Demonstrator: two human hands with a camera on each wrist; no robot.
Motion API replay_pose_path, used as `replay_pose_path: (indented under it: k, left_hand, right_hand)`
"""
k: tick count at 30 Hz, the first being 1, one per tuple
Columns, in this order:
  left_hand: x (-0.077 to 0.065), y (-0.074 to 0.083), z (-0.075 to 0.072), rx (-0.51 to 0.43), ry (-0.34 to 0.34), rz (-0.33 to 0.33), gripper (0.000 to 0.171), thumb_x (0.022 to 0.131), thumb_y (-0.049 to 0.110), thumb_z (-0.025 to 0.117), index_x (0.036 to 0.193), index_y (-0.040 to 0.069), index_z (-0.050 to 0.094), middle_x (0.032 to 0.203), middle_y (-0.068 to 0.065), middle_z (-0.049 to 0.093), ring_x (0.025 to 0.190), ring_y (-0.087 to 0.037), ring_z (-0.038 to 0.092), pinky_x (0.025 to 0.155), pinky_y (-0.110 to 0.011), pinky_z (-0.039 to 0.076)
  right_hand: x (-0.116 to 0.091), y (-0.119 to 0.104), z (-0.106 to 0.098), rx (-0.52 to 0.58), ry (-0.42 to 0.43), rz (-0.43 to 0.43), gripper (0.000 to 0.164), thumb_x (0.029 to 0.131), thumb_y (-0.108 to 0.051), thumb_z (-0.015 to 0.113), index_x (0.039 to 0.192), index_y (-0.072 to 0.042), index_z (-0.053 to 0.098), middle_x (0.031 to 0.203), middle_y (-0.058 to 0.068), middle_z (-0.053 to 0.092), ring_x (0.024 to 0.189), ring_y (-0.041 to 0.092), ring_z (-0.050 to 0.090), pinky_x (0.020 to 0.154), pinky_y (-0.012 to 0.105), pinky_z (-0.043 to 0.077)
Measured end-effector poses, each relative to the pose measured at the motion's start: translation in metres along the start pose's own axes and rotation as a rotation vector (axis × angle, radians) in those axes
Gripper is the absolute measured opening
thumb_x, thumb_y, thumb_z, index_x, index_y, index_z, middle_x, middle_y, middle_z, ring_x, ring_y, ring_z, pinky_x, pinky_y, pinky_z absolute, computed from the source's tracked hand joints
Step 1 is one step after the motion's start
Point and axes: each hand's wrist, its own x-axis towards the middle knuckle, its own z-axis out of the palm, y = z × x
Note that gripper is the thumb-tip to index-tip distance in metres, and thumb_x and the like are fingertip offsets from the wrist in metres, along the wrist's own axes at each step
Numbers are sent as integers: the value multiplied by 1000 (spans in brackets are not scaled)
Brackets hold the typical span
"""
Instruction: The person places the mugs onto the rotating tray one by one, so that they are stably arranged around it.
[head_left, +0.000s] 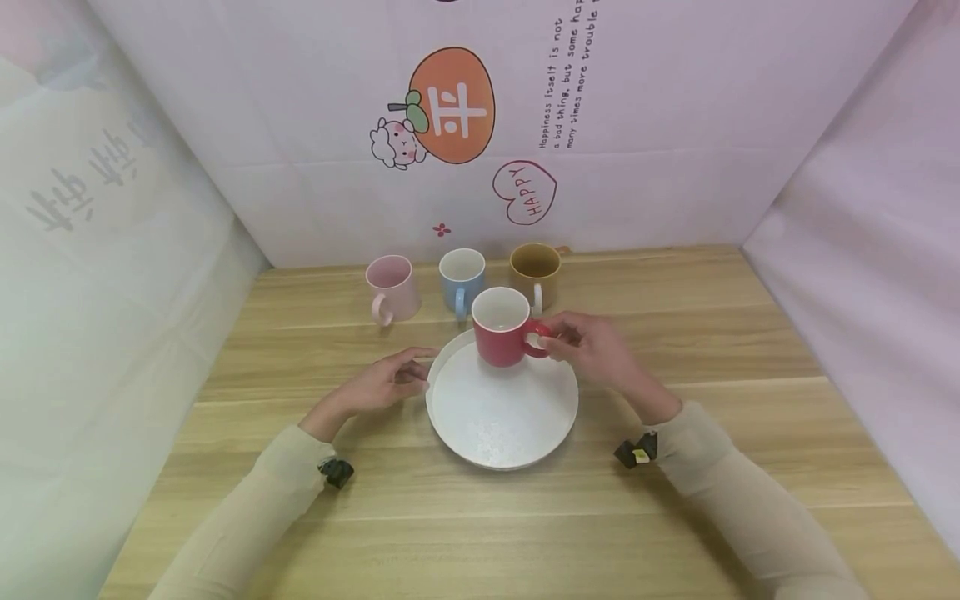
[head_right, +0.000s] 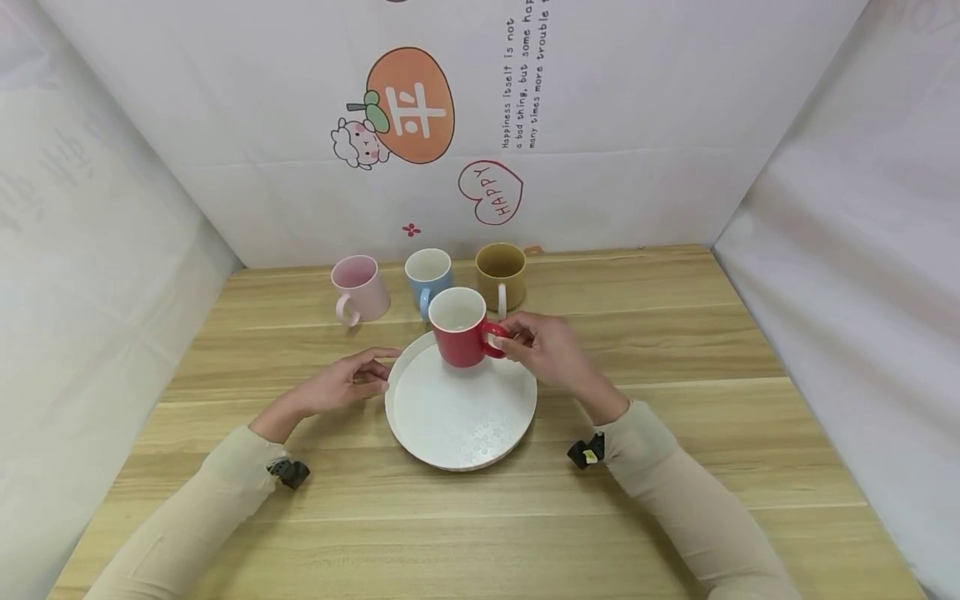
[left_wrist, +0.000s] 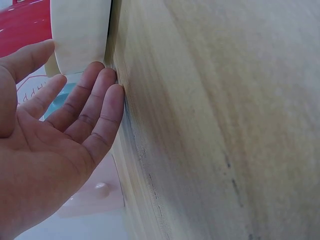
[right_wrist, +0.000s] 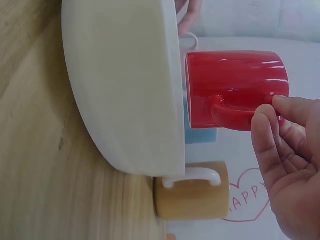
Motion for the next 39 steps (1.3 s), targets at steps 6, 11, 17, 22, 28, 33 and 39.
replay_pose_path:
  k: [6,11,17,22,28,33,39]
  left_hand:
    - [-1,1,0,-3,0,4,56,99,13,62,150,7,40,127,-20,66,121,-34,62,106,-49,50]
    - [-1,1,0,1,0,0,56,98,13,62,150,8,41,128,-19,66,121,-33,63,105,-48,51]
    - [-1,-1,1,5,3,7,56,98,14,63,149,7,41,123,-19,68,119,-32,64,105,-48,51]
    - [-1,1,0,0,4,10,56,98,15,63,149,8,41,121,-20,68,118,-33,64,104,-50,51]
    - [-1,1,0,-4,3,10,55,99,14,62,149,8,41,121,-21,68,118,-34,64,106,-51,49]
    - [-1,2,1,6,3,2,55,99,14,62,149,10,41,122,-19,68,118,-32,64,106,-49,50]
    - [1,2,3,6,2,-20,55,99,15,62,149,14,41,125,-17,67,120,-31,63,107,-47,50]
  right_hand:
    - [3,-2,8,-5,-17,-27,20,92,-17,72,110,-8,72,86,3,76,72,16,66,60,26,55]
    - [4,-3,15,-20,-22,-52,16,92,-16,72,107,-11,72,85,2,75,71,15,66,59,26,55]
    - [5,-2,21,0,-51,-35,13,93,-17,71,106,-13,71,85,1,74,73,15,65,58,26,53]
    - [6,0,26,5,-63,-31,13,92,-16,71,105,-14,71,85,0,74,73,15,66,59,26,53]
    - [7,2,33,26,-74,-47,13,92,-13,70,105,-13,72,87,0,74,74,14,67,61,25,56]
    - [8,2,37,18,-77,-64,13,92,-14,70,105,-13,72,88,-1,74,74,12,67,60,25,55]
    - [9,3,40,15,-95,-66,14,92,-15,70,106,-13,72,89,-2,73,75,13,66,62,25,55]
